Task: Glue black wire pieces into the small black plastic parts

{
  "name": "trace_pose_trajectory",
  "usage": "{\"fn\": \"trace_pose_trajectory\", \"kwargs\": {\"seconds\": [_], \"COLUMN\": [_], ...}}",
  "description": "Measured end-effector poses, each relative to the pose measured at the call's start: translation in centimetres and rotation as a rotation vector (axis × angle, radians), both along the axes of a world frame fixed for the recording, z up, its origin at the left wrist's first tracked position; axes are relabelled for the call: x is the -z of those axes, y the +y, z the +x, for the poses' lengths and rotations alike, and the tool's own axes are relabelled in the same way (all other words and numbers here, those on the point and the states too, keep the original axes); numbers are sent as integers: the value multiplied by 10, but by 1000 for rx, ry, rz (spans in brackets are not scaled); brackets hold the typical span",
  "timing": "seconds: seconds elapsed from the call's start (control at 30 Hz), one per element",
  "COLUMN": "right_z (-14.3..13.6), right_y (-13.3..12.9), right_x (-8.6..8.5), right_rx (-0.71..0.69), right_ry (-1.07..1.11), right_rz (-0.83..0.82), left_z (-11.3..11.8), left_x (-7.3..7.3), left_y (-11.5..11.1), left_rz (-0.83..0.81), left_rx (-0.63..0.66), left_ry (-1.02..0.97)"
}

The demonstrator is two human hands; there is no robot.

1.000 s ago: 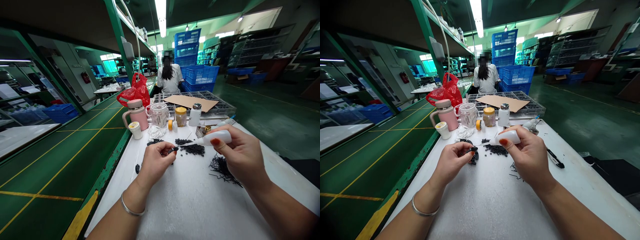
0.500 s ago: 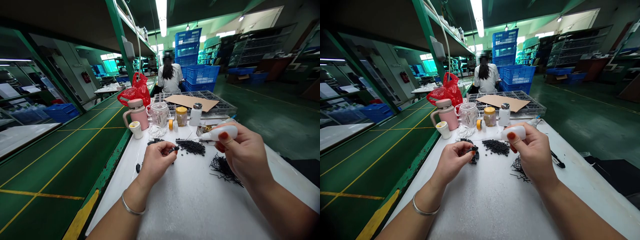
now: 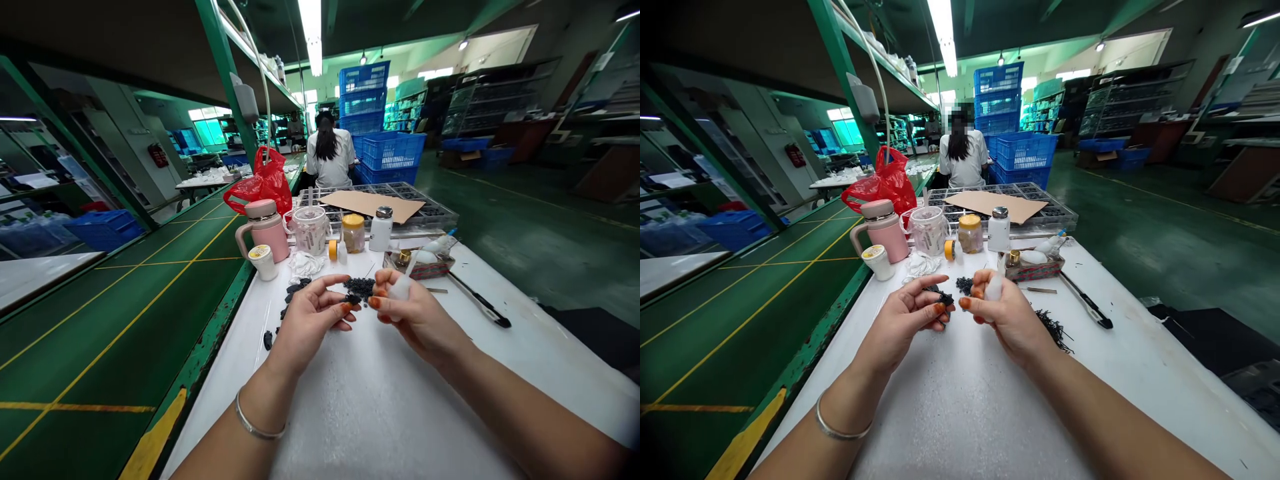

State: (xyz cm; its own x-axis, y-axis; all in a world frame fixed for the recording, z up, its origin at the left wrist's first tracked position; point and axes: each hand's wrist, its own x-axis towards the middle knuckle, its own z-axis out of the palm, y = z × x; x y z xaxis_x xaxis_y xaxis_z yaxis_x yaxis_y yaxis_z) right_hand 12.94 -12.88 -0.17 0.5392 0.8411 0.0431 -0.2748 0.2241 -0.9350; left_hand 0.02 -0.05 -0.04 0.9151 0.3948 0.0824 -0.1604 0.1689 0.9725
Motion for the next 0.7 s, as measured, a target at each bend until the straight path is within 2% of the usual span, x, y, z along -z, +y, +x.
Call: {"fn": "trace_pose_trajectory", "kwargs": {"seconds": [0.07,0.17,0.27,0.47,0.63,0.7], "right_z": [-4,-9,-12,-6,10,16], "right_y": [-1,-2,-3,-4,-6,-6], "right_x": [1,1,0,1,4,5], "right_rx": [-1,100,182,236,227,241], "right_ry": [-207,-510,-674,-689,-502,-469], "right_rz": [-55,-116,-98,-106,11,45], "left_z": [1,2,3,3,2,2], "left_x": [1,3,4,5,4,5], "left_y": [-2,-5,-9,-7,9,13], "left_rz": [-39,-67,-61,-19,17,95], "left_rx": [5,13,13,31,-147,-213], "left_ry": [-14,-12,13,52,35,27]}}
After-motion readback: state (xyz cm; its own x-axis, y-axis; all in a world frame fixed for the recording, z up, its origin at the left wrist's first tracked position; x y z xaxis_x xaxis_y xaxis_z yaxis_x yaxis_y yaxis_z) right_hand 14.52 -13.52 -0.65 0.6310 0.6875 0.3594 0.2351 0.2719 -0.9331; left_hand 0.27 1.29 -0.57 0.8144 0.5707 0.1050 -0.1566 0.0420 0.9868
